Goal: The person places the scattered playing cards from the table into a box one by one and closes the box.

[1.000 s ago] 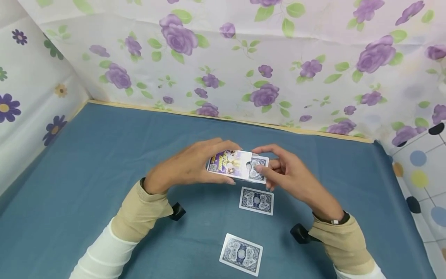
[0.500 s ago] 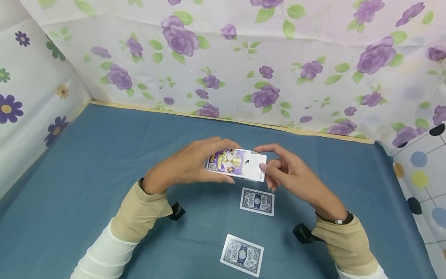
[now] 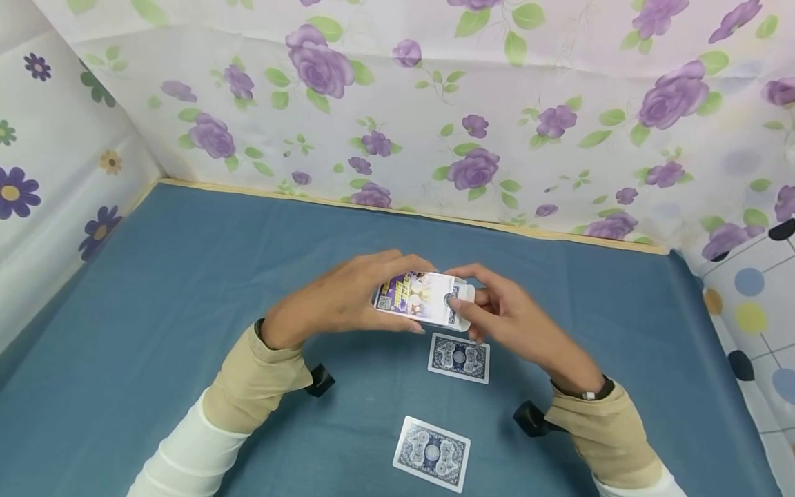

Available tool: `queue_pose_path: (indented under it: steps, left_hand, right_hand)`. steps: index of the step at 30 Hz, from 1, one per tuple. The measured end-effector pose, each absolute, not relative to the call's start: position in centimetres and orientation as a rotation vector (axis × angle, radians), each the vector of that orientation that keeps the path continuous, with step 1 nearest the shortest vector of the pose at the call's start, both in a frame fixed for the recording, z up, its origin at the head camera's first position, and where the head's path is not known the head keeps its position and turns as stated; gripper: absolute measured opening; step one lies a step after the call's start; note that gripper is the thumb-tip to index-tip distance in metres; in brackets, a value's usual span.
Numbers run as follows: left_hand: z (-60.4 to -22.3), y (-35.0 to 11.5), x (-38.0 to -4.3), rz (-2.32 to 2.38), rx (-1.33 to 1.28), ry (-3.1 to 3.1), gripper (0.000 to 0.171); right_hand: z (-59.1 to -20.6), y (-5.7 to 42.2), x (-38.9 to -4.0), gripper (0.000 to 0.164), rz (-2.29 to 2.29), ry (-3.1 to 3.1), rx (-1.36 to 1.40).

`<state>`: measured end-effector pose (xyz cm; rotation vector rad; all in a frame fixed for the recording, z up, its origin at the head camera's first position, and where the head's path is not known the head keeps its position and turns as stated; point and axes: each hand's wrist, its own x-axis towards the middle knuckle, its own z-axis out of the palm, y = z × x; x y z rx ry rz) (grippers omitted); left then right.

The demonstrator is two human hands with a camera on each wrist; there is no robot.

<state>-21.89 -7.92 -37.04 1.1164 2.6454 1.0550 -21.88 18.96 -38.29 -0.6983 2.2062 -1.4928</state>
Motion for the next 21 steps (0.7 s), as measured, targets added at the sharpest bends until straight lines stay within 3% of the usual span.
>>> queue_pose_path:
  steps: [15,21]
  left_hand:
    - [-37.18,-7.66,-21.73,1.003,1.100,2.660,0.063]
    - [-37.19,-7.81,-21.81,1.047,1.094,2.651,0.064]
  right_hand:
    - [-38.76,18.30,-21.83,0.032,-1.349,2.337,-0.673]
    - [-38.69,18.94,-22.15,0.039,-1.411,2.282,-0.722]
